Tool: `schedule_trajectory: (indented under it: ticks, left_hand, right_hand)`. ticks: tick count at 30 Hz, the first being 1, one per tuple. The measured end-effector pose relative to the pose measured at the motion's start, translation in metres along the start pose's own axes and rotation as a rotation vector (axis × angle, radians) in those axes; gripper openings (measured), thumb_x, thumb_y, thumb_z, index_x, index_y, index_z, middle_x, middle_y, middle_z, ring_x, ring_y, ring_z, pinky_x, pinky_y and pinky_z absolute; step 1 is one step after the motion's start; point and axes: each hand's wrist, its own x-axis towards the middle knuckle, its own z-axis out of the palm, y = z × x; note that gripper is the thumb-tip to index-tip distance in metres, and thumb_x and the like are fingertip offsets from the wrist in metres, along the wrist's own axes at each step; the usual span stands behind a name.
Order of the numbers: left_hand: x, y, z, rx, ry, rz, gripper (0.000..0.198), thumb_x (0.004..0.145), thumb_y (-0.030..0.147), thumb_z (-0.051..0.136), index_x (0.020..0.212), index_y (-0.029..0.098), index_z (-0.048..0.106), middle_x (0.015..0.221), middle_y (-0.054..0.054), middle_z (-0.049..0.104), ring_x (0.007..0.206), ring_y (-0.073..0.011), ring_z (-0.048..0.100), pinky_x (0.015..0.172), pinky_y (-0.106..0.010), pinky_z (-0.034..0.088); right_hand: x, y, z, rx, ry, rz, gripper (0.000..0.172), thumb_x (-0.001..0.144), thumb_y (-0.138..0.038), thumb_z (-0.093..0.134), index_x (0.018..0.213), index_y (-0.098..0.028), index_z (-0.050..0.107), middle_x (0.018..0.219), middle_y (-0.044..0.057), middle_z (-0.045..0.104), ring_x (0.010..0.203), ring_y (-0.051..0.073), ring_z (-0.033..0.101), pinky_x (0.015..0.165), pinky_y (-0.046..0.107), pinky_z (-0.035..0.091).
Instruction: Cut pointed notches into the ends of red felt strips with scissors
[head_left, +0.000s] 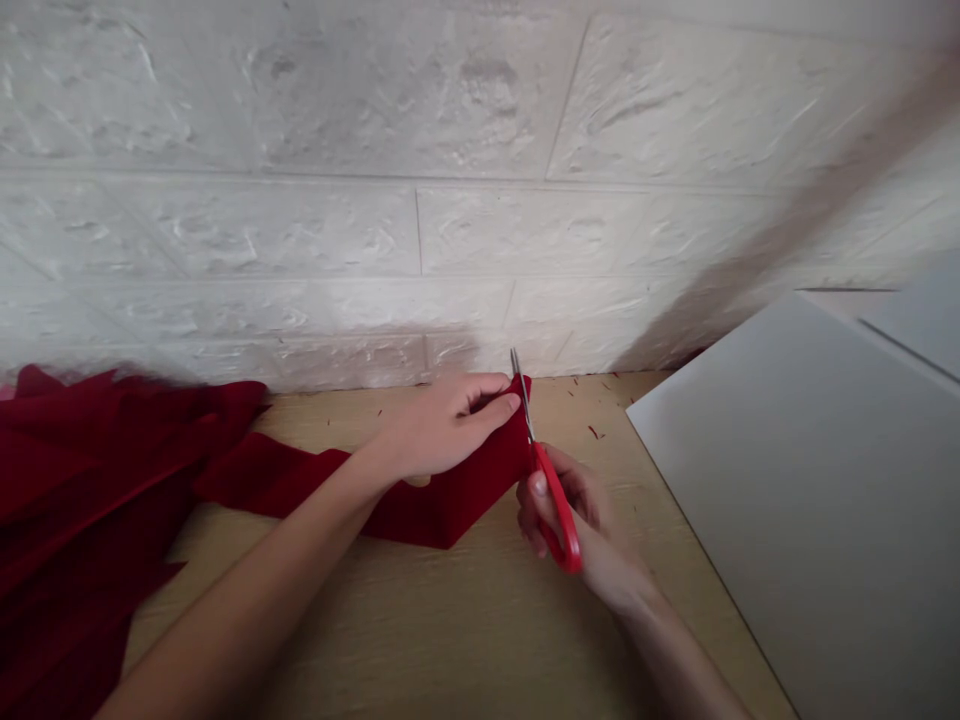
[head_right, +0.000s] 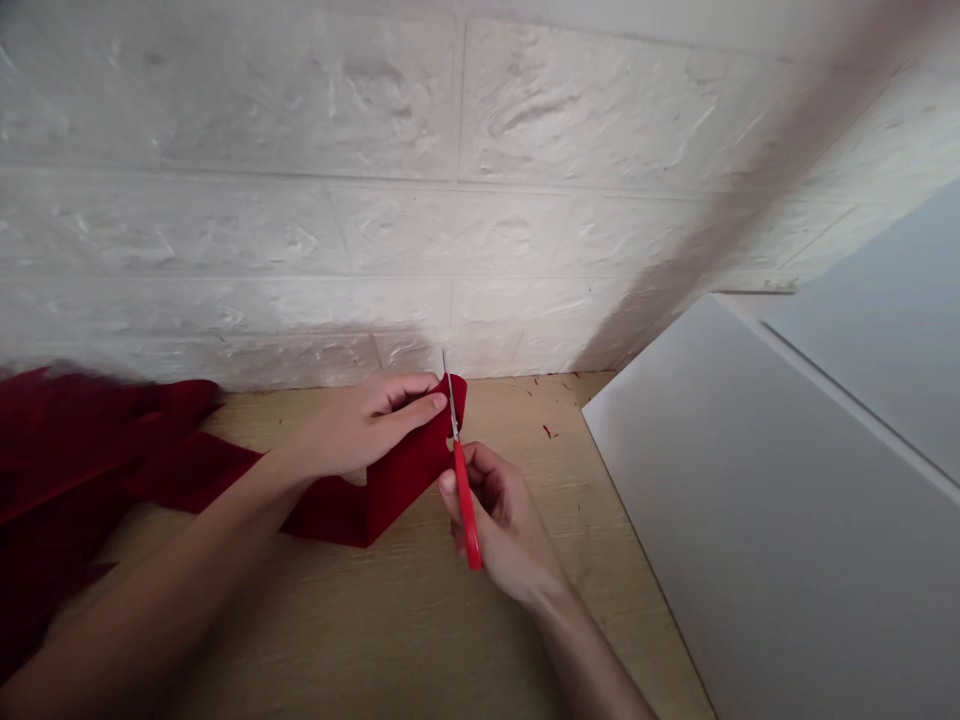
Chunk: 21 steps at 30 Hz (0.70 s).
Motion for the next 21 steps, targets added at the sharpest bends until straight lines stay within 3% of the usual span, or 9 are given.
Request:
schedule_trajectory:
  ticks: [7,13,21]
  left_hand:
    - [0.0015,0.0003,-0.0003,-0.019,0.001,-0.003,0.037,0.100,0.048,0.042,0.077,0.020,0.049,0.063,0.006,0.048,0.053,-0.0076,0.043,0.046,-0.021,0.032]
    - [0.0001,0.0004,0.0006,0.008,-0.004,0.005,0.037,0.100,0.047,0.041,0.077,0.020,0.053,0.060,0.006,0.046,0.051,-0.0077,0.041,0.046,-0.022,0.030]
    - [0.0022,-0.0029,0.0043,0.023,-0.027,0.010,0.036,0.100,0.048,0.040,0.084,0.022,0.057,0.066,0.005,0.052,0.055,-0.0086,0.045,0.050,-0.022,0.035]
  right_hand:
    - [-0.0001,0.0032,-0.0032,-0.001,-0.056,-0.040,0.045,0.088,-0.064,0.064,0.086,-0.022,0.048,0.068,-0.007,0.039,0.052,0.007,0.035,0.047,0.023,0.027]
    - [-0.0013,0.0041,-0.0017,-0.048,-0.039,-0.080,0.047,0.091,-0.068,0.056,0.087,-0.022,0.048,0.072,-0.005,0.041,0.062,0.011,0.035,0.057,0.027,0.032]
    - [0.0037,0.0054,-0.0003,0.041,0.002,0.002,0.050,0.087,-0.070,0.061,0.082,-0.023,0.044,0.062,-0.009,0.034,0.049,0.008,0.030,0.047,0.025,0.028]
